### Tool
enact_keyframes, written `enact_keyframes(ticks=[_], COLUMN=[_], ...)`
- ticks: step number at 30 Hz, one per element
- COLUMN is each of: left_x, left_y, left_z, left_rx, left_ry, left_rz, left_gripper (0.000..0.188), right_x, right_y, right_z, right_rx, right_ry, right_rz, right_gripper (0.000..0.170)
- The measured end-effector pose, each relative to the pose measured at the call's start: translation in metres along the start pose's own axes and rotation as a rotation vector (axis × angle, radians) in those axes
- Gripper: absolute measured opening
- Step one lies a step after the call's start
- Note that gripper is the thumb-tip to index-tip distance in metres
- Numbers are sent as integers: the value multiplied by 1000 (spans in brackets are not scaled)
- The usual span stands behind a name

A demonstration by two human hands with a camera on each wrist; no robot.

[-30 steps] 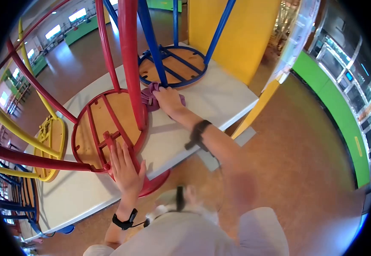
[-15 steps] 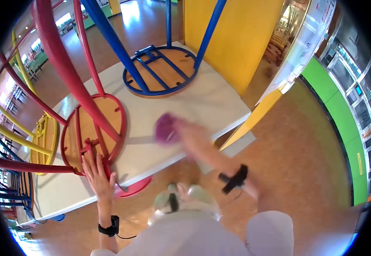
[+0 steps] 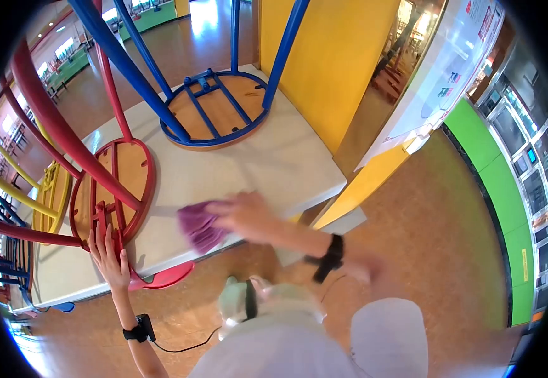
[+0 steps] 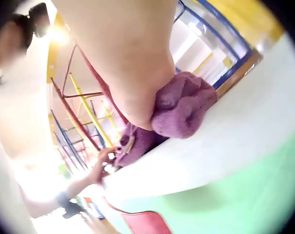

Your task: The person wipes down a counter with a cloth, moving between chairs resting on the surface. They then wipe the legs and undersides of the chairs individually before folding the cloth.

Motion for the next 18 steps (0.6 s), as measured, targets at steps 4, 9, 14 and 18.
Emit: enact_keyframes(ticks=[4,9,14,18], left_x=[-3,1,-1,1], left_y=[-2,0,-2,0], left_z=[-1,1,1,3], left_rx=[-12,-17,-9,-7], left_ry=[-12,-34,-60,-66], left_rz=[31,-13,15,-43], left_gripper=[53,51,51,54], right_x=[-145,-179,-46,-56], right_y=[-18,-10,-25,-57], right_z=[72,78,73,117], right_rx=[169,293,120,79], right_ry=[599,768,378,486], right_rz=[263,714,379,194], right_gripper=[16,25,40,33])
Point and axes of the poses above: each hand's wrist, its own z-axis away from the middle knuckle, its own y-axis out of the palm, x = y × z, the point moved 7 cm from there along -z, towards the middle knuckle, and after that the axes turned 7 degrees about -y, right-handed, at the moved point
